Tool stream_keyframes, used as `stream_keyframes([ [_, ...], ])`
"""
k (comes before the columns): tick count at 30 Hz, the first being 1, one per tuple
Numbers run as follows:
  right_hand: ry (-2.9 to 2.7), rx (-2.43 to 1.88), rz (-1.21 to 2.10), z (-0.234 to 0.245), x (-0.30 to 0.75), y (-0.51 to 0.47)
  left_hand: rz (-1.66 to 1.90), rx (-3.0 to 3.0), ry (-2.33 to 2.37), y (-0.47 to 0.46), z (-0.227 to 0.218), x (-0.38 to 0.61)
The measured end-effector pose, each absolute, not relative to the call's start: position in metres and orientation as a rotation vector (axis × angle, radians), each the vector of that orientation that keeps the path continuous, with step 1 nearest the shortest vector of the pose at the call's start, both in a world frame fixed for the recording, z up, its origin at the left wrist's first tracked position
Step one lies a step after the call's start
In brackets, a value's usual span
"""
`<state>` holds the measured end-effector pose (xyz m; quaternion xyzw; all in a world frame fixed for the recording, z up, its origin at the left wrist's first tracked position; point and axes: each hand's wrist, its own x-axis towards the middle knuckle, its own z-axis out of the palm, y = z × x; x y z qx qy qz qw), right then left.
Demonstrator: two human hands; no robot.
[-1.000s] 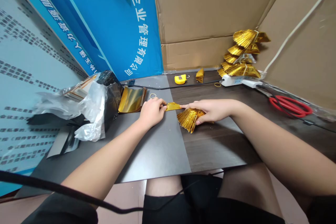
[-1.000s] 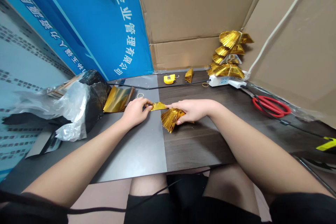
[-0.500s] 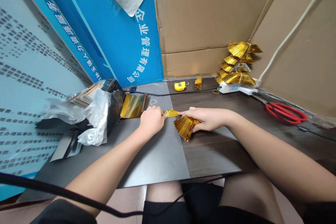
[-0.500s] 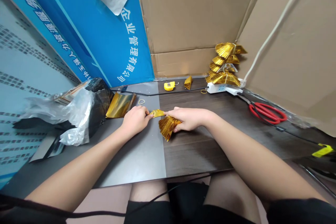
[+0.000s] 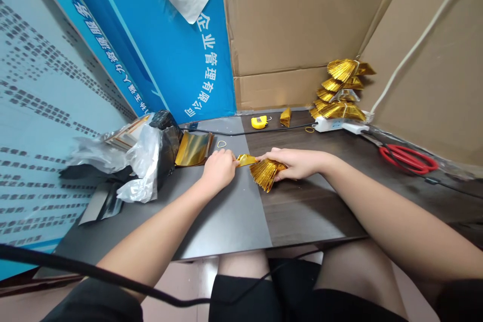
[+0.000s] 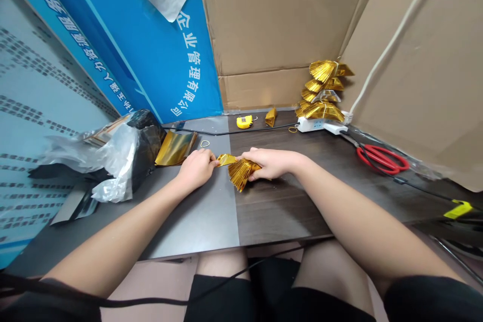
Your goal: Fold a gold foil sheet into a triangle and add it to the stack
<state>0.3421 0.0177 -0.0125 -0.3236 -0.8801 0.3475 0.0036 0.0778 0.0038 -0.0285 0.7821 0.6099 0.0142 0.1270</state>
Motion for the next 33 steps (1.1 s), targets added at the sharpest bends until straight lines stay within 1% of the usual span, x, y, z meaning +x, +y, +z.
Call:
stream_keyframes([
  [7,-2.745,-0.998,1.049,-0.016,0.340,0.018,0.179,2.238,1.779,0.004,-0.033,0.076],
  [15,-2.705,-1.041,1.014,-0.020,0.340,0.019,0.362,2.224,1.571,0.010,-0.031,0.073],
  [19,-2.697,-1.026,1.002,-0.023,0.339,0.019,0.354,2.244,1.573,0.009,-0.033,0.076],
  [26,-2.684,-0.977,1.009,-0.026,0.334,0.017,0.284,2.212,1.774,0.002,-0.032,0.088],
  [33,-2.688,-0.951,1.007,-0.021,0.324,0.013,0.335,2.224,1.680,0.007,-0.036,0.089],
])
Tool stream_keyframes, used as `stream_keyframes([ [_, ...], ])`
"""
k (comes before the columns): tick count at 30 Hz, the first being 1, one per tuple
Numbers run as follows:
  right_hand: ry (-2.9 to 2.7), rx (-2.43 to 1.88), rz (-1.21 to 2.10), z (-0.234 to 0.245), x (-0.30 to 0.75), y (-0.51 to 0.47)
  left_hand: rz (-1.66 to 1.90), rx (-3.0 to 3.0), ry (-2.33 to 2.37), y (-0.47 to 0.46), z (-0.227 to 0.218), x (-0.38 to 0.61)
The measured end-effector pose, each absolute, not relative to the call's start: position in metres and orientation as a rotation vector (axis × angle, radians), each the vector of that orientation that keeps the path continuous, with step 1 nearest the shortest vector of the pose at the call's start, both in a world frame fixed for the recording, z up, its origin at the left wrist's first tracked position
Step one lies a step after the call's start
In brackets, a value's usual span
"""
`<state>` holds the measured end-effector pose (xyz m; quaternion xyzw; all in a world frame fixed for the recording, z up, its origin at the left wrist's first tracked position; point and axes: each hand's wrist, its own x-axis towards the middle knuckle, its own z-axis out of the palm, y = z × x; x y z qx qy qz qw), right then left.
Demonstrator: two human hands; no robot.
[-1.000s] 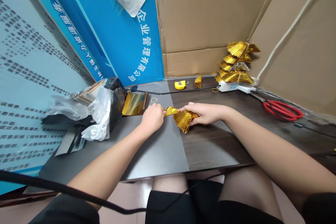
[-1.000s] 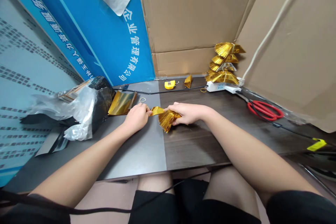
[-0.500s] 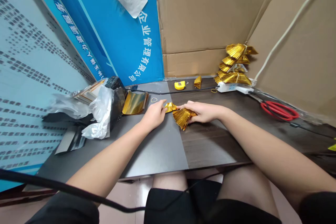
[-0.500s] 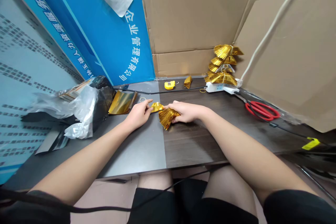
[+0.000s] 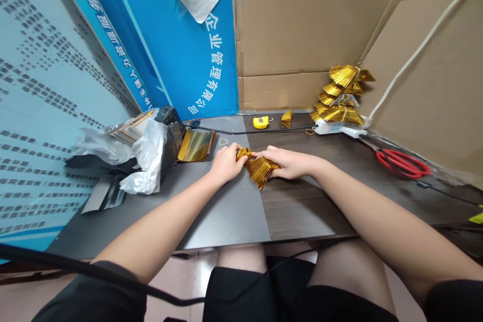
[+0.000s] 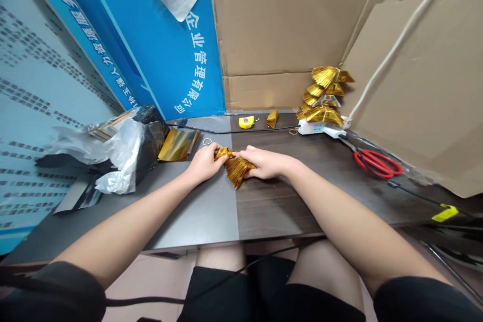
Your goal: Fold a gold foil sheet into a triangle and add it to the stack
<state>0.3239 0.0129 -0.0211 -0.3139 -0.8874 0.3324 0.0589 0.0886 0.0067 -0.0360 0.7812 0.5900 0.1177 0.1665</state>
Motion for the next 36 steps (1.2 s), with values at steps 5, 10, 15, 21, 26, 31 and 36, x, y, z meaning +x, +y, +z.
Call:
stream_keyframes([
  [5,-2.663,-1.001,0.953,-0.019,0.324,0.013,0.437,2.239,1.633,0.014,-0.043,0.077],
  [10,-2.580,-1.152,0.822,-0.022,0.330,0.021,0.649,2.253,1.619,0.017,-0.031,0.062],
  [15,-2.531,-1.281,0.722,-0.035,0.328,0.029,0.513,2.416,1.146,0.001,-0.024,0.075],
  [21,-2.567,-1.249,0.734,-0.042,0.327,0.030,0.411,2.478,1.215,-0.007,-0.033,0.091],
  [26,-2.594,-1.201,0.769,-0.041,0.328,0.031,0.343,2.552,1.297,-0.012,-0.032,0.096],
  [31,-2.610,-1.168,0.800,-0.042,0.330,0.032,0.300,2.640,1.315,-0.016,-0.034,0.105],
  [36,-2.603,-1.146,0.806,-0.044,0.330,0.033,0.302,2.725,1.245,-0.015,-0.036,0.108],
])
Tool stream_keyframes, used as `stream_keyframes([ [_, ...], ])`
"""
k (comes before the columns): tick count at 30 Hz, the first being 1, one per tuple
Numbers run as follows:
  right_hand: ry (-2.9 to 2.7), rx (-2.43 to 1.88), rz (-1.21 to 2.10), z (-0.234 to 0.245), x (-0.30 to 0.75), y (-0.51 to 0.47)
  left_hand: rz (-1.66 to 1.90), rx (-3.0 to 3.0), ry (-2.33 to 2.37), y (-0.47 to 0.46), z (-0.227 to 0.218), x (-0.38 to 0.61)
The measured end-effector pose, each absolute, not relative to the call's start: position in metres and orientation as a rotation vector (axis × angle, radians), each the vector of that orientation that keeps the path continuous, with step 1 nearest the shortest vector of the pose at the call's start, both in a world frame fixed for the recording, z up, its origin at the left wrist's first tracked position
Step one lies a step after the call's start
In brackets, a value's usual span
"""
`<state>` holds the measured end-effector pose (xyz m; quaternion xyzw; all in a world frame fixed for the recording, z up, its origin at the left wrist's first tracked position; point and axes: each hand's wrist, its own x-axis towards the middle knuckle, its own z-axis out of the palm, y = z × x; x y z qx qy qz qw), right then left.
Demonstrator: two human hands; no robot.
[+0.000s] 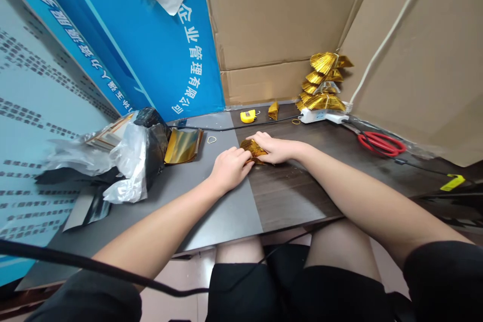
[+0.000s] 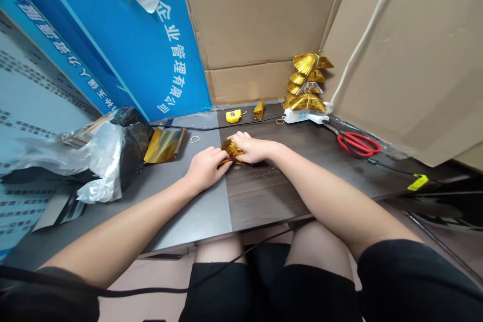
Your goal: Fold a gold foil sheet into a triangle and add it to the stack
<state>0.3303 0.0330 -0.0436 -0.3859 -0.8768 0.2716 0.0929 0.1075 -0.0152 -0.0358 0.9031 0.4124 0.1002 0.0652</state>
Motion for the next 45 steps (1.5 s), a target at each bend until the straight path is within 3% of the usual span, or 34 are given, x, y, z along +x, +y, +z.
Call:
stream_keyframes([
  [7,-2.578,-1.163,0.801,-0.046,0.330,0.031,0.298,2.801,1.039,-0.014,-0.035,0.111],
  [31,-2.666,-1.023,0.953,-0.047,0.346,0.040,0.399,2.564,1.269,-0.006,-0.045,0.120],
  [45,-2.592,-1.015,0.782,-0.057,0.335,0.034,0.344,2.593,1.268,-0.011,-0.047,0.127],
])
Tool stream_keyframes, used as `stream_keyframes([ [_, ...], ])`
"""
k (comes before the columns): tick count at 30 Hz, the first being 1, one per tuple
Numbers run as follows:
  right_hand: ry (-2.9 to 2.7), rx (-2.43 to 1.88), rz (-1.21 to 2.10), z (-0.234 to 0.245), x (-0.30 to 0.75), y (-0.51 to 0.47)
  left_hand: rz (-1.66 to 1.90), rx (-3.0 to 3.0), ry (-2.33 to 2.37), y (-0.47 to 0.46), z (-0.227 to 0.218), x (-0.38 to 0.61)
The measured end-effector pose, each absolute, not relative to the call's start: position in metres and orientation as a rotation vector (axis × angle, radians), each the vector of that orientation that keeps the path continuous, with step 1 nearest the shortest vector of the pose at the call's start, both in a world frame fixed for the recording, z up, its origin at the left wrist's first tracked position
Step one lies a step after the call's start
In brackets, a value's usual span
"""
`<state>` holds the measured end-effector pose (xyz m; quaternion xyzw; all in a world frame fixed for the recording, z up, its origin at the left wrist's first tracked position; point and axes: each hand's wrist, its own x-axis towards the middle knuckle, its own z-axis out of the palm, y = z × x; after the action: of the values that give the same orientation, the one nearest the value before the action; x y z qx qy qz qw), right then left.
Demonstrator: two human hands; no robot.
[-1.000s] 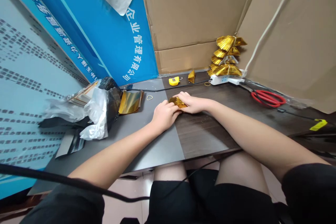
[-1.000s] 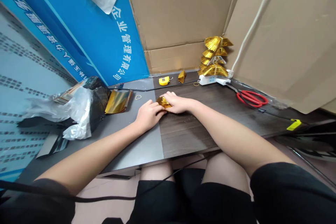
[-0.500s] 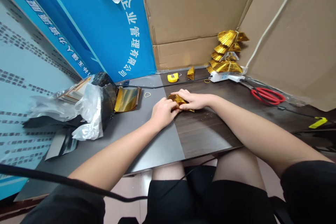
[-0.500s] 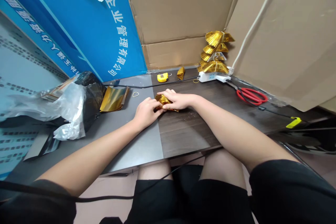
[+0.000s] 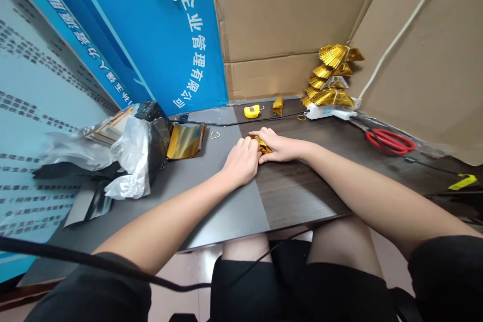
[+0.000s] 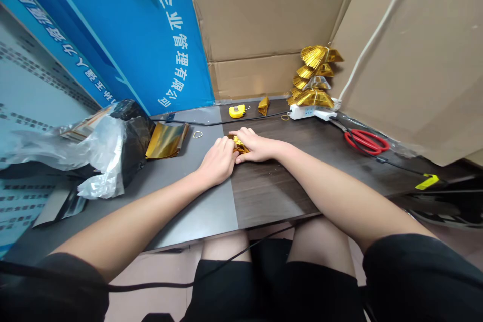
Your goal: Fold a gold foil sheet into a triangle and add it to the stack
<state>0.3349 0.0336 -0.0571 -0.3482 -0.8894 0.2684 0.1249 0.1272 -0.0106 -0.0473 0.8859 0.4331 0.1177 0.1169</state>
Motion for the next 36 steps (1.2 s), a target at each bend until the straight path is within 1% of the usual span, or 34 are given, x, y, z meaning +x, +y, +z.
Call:
stream_keyframes([
  [7,-2.603,-1.019,0.744,-0.056,0.338,0.032,0.416,2.523,1.150,-0.006,-0.051,0.121],
  [13,-2.623,-1.022,0.719,-0.052,0.337,0.031,0.470,2.397,1.237,0.000,-0.055,0.117],
  [20,-2.650,-0.974,0.679,-0.053,0.331,0.028,0.359,2.354,1.274,0.000,-0.060,0.122],
  [26,-2.617,-0.946,0.671,-0.061,0.337,0.030,0.308,2.400,1.308,0.003,-0.051,0.114],
  [36,-2.616,-0.978,0.703,-0.059,0.337,0.029,0.153,2.510,1.303,0.005,-0.044,0.109],
])
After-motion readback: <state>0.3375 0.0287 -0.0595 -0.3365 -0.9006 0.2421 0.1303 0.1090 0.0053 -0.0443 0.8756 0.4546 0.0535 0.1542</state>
